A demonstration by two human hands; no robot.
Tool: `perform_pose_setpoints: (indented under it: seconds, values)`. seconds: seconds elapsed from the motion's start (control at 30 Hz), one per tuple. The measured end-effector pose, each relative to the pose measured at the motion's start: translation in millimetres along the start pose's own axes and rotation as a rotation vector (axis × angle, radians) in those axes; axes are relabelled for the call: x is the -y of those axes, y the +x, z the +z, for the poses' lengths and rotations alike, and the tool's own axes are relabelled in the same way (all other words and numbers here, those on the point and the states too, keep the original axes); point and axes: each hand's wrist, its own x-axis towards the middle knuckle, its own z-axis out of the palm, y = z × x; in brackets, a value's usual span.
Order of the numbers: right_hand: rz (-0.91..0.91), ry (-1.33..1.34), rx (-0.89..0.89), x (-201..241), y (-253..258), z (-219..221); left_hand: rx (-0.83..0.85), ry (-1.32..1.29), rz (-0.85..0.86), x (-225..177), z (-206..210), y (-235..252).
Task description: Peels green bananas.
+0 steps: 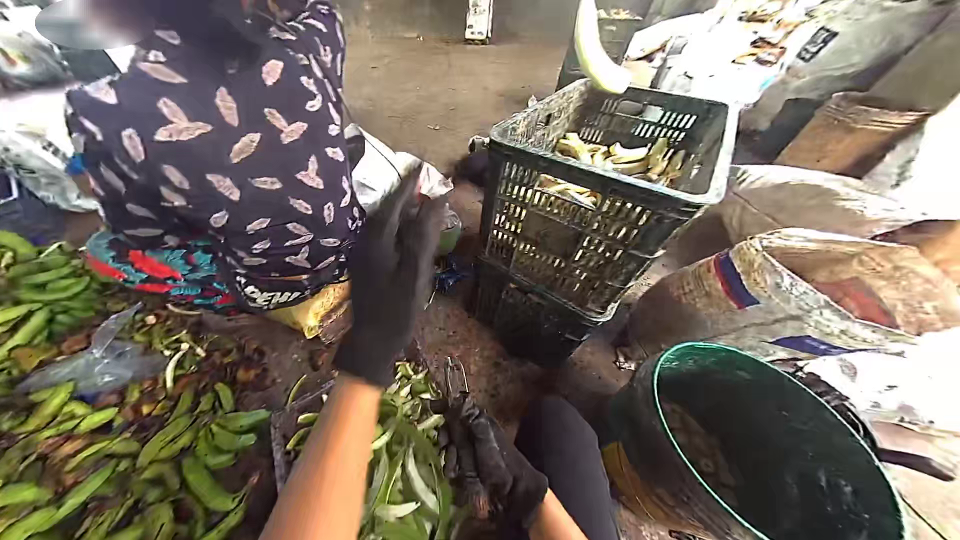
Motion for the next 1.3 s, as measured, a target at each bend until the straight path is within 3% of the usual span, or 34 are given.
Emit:
perform_pose_setpoints:
  seconds: [0.13, 0.2, 0.37, 0.53, 0.7, 0.8, 0.87, 0.93, 1.0, 1.1, 1.17, 1.2, 1.23, 1.3]
  values:
    - [-0.001, -0.043, 0.013, -0.1, -3.2, 0.1, 0.625, 0.616, -0.723, 138.3, 28.4, -103.9]
    - [0.03, -0.062, 0.054, -5.6, -0.4, 4.7, 0.781, 0.728, -0.91, 170.1, 43.5, -140.0]
    - [0.077, -0.076, 0.078, -19.0, 2.8, 10.2, 0.71, 0.72, -1.06, 187.4, 38.2, -175.8]
    - [0.073, -0.113, 0.071, -27.3, 1.8, 13.2, 0.376, 0.501, -1.194, 200.0, 6.6, -219.4]
    - [0.077, -0.161, 0.123, -35.9, 2.8, 19.0, -0.054, 0.03, -1.08, 177.6, -47.1, -242.5]
    - [0.111, -0.176, 0.192, -35.8, -2.9, 33.5, -0.418, -0.607, -0.83, 135.2, -76.0, -240.2]
    - [0.125, -0.192, 0.269, -40.4, -5.5, 41.3, -0.413, -0.906, -0.654, 123.7, -88.4, -241.5]
    - [0.109, -0.262, 0.294, -47.7, -6.9, 52.1, -0.374, -0.776, -0.588, 121.0, -91.7, -239.3]
    - [-0.027, -0.42, 0.251, -53.0, -7.6, 66.6, -0.407, -0.587, -0.558, 124.0, -84.6, -235.8]
    - [-0.482, -0.814, 0.078, -30.8, -10.5, 101.0, -0.437, -0.542, -0.514, 129.7, -65.7, -240.5]
    - [-0.733, -0.9, -0.03, -17.0, -13.9, 121.5, -0.4, -0.594, -0.443, 122.7, -58.3, -242.2]
    - [-0.696, -0.927, -0.047, -19.0, -17.8, 121.8, -0.384, -0.606, -0.414, 116.9, -55.7, -243.5]
    - [-0.507, -0.962, -0.031, -27.7, -21.9, 114.2, -0.372, -0.613, -0.385, 111.3, -54.8, -245.9]
    - [0.085, -0.94, 0.088, -53.5, -27.0, 85.9, -0.341, -0.594, -0.346, 101.1, -61.7, -252.1]
